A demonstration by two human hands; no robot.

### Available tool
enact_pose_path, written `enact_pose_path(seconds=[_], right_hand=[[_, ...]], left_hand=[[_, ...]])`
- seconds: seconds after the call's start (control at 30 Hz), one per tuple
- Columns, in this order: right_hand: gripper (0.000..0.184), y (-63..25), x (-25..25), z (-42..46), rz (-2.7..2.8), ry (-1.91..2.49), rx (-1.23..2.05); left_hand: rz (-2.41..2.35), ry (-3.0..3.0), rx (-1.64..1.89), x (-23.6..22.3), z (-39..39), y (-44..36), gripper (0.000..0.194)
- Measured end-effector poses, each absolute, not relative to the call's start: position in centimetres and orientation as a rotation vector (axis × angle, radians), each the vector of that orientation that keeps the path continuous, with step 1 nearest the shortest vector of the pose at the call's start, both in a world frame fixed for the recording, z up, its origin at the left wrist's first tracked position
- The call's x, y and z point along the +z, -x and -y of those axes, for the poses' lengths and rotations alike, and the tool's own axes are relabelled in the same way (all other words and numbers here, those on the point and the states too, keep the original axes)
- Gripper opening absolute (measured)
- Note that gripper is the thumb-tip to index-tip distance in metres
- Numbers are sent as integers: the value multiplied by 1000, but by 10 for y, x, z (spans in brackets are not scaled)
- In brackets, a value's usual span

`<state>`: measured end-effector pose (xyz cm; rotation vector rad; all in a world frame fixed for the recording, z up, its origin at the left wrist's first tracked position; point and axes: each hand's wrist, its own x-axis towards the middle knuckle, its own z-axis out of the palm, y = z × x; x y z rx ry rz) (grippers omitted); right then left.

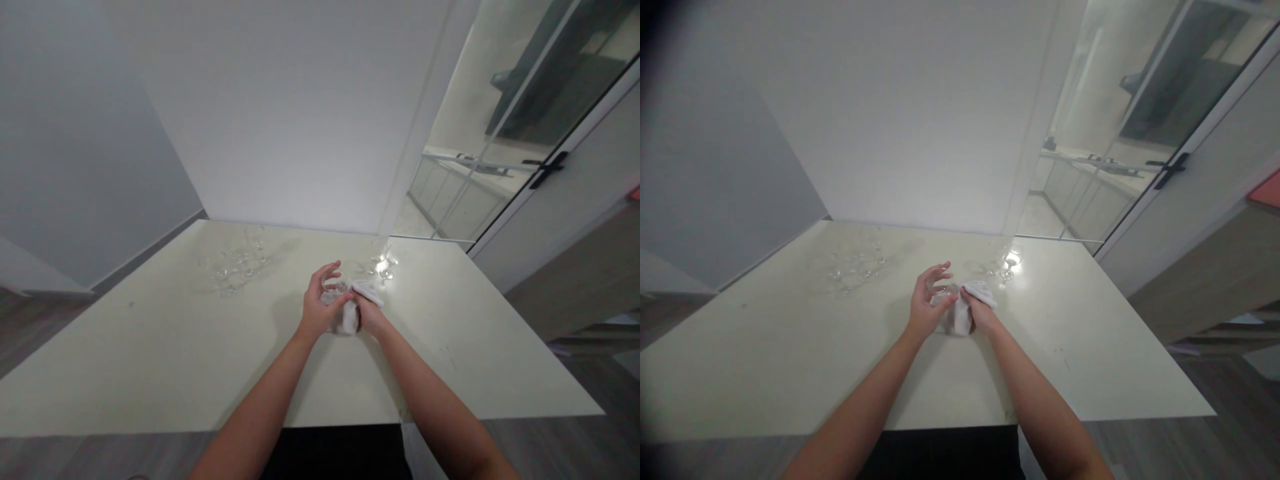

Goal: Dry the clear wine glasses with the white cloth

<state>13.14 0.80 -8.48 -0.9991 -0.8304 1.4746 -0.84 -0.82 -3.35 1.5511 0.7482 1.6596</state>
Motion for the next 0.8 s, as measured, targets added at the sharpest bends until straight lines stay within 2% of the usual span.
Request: enact_pose_path(seconds=[0.27,0.43,0.57,0.8], right_hand=[[21,-132,-72,-7,606,914,1570],[23,-132,-70,-5,630,813,1780],[21,-131,-71,-4,637,884,1674],[28,-138,-72,-7,885,938,1415]], left_hand=[[-634,-1558,1602,-35,9,5,70],[-579,-1613,1568,-37,12,3,72],[-618,-1692,1564,-41,10,3,75],[-733,-2109,1488,-42,13,3,73]])
